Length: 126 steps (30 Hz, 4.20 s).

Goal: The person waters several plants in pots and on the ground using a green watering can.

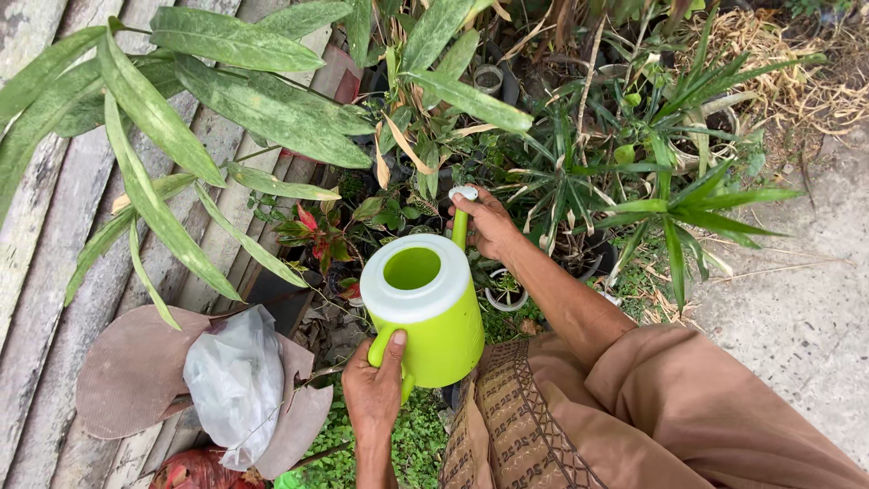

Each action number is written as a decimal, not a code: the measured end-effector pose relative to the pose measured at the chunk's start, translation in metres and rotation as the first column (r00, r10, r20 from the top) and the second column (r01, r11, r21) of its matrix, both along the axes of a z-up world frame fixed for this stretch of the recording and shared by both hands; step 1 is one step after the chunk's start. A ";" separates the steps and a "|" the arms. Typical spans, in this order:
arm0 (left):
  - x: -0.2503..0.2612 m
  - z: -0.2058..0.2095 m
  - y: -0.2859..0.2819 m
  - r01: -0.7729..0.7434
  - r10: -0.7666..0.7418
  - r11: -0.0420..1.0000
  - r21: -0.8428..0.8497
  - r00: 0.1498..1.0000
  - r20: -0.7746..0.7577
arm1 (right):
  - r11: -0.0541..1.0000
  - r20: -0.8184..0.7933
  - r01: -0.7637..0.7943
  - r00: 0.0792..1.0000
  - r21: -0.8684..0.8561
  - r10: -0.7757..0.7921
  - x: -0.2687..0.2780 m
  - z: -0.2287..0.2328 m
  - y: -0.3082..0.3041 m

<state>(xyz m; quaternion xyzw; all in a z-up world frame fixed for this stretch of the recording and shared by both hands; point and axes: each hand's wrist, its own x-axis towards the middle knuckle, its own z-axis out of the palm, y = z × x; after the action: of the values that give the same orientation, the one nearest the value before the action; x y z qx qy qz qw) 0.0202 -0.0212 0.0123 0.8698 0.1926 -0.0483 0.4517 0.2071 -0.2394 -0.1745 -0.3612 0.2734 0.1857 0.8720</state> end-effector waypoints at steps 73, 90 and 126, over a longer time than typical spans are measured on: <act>-0.064 0.010 -0.017 -0.057 0.057 0.998 -0.015 0.998 0.019 | 0.997 0.030 0.071 0.997 0.040 -0.072 -0.071 0.025 -0.034; -0.001 0.005 -0.048 -0.037 0.044 0.993 -0.110 0.997 0.058 | 0.991 0.042 0.130 0.991 0.029 -0.131 -0.006 0.019 -0.066; -0.072 -0.019 0.040 -0.081 0.094 0.984 -0.159 0.993 0.077 | 0.995 0.067 0.093 0.994 -0.028 -0.091 -0.084 0.030 0.003</act>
<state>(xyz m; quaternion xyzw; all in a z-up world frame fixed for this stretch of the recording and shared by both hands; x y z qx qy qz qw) -0.0515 0.0192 -0.0070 0.8239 0.2072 -0.0066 0.5275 0.1236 -0.2363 -0.1442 -0.3677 0.2639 0.1289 0.8823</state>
